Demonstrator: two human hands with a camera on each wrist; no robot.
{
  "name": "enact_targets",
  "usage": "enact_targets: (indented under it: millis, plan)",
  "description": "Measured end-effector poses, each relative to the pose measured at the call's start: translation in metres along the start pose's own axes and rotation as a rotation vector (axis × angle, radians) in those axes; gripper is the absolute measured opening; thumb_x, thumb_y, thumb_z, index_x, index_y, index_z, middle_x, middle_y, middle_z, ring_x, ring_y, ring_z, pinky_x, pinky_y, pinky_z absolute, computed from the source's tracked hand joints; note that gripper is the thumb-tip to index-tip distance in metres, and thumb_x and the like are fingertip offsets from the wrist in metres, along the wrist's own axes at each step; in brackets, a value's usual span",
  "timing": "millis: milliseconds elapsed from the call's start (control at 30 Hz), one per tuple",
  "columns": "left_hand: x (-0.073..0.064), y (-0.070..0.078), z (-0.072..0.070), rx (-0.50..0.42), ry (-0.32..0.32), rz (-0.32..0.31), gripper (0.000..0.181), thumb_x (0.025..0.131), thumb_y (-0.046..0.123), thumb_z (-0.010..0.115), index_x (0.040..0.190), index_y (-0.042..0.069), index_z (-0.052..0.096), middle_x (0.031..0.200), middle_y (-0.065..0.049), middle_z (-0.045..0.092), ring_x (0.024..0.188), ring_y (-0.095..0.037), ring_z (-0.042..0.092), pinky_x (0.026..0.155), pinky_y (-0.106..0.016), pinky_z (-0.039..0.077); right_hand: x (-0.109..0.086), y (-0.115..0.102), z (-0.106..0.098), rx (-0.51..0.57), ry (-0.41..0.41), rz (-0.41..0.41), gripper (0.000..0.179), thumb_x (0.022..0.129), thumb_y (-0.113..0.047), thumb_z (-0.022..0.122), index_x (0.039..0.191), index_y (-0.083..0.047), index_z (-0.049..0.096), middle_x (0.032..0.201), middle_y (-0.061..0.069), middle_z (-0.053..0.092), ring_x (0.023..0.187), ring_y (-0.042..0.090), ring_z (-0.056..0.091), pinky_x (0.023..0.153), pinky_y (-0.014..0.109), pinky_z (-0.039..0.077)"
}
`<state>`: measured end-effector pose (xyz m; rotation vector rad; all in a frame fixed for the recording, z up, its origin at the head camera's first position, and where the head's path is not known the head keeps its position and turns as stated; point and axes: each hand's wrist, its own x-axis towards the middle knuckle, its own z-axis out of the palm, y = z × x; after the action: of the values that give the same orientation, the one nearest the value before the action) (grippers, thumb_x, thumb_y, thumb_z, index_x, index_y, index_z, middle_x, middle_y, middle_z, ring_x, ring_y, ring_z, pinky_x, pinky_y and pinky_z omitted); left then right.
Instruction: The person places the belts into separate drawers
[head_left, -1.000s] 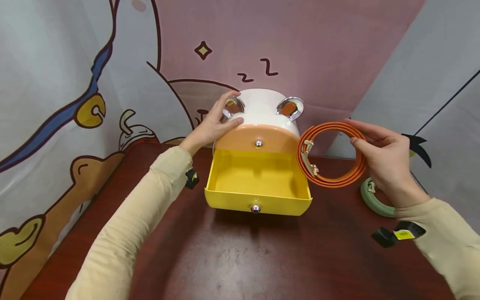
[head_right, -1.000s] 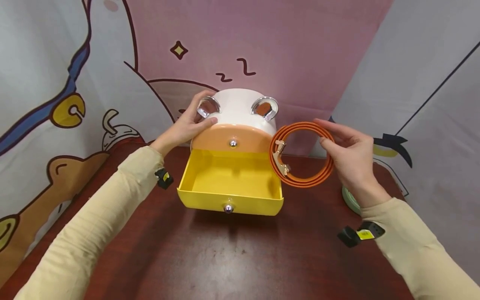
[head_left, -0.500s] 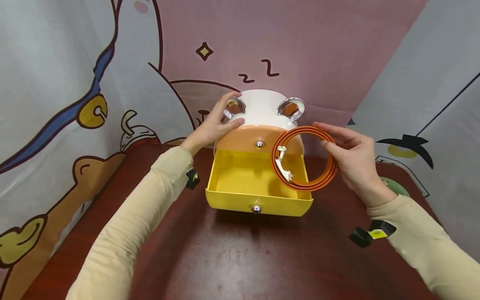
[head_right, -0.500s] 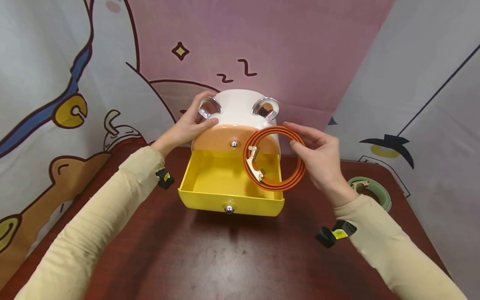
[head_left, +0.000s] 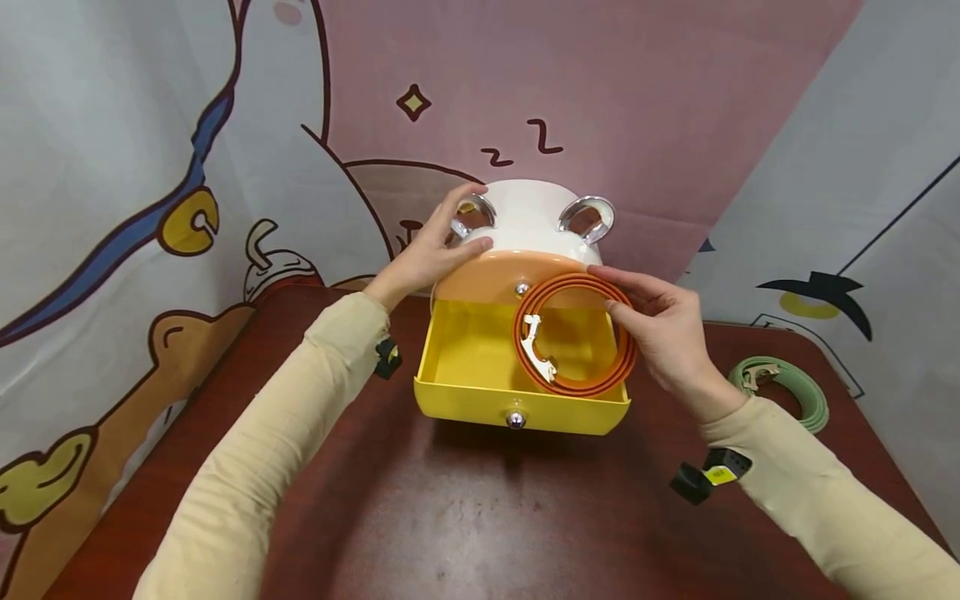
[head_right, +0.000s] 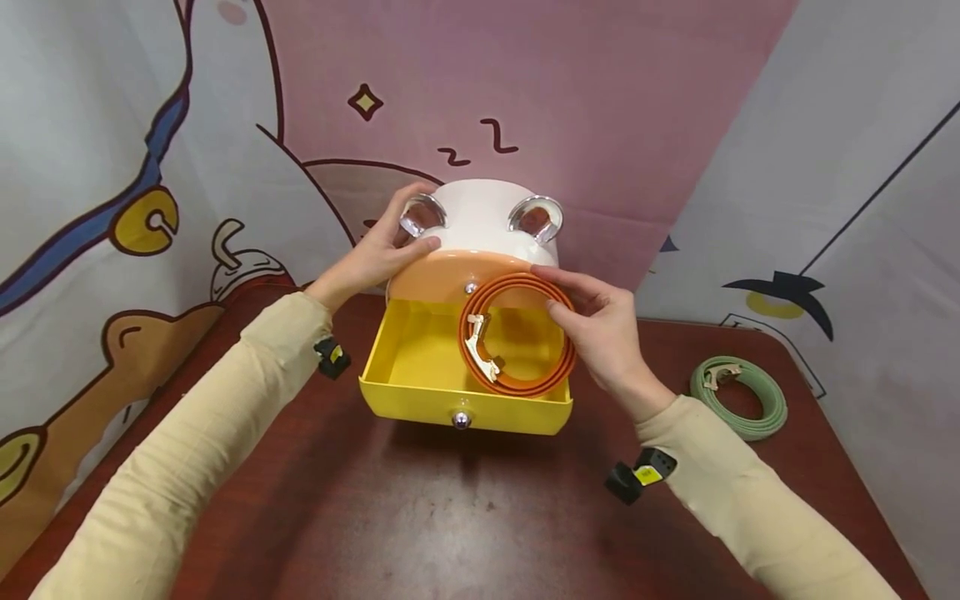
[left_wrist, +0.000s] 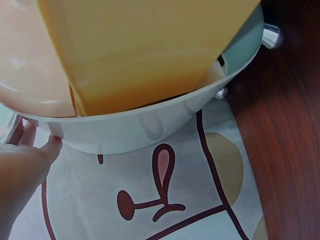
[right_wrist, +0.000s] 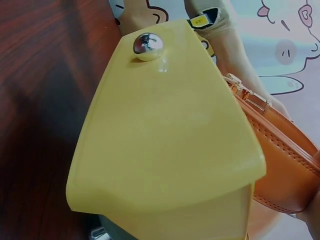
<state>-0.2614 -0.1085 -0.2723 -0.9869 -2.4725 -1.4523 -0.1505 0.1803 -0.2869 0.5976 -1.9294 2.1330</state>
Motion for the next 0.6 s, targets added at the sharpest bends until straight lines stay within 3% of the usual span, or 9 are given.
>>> enact_targets:
  millis: [233, 600]
  plan:
    - [0.001, -0.001, 0.0, 0.007, 0.009, 0.013, 0.065, 0.095, 0.02, 0.064, 0.149, 0.021, 0.026, 0.148, -0.003, 0.027, 0.106, -0.019, 0.039, 0.088, -0.034, 0.037, -0.002, 0.006, 0.002, -0.016, -0.018, -0.014, 0.033, 0.089, 0.015, 0.058, 0.12, 0.009, 0.062, 0.114, 0.006, 0.068, 0.106, 0.019, 0.061, 0.088, 0.025, 0.048]
    - [0.001, -0.002, 0.0, 0.01, 0.013, 0.016, 0.065, 0.095, 0.021, 0.063, 0.149, 0.021, 0.026, 0.147, -0.005, 0.029, 0.096, -0.02, 0.042, 0.083, -0.034, 0.038, -0.002, 0.022, 0.016, -0.055, -0.118, -0.044, 0.033, 0.088, 0.014, 0.059, 0.12, 0.008, 0.063, 0.116, 0.01, 0.067, 0.113, 0.021, 0.058, 0.092, 0.025, 0.045]
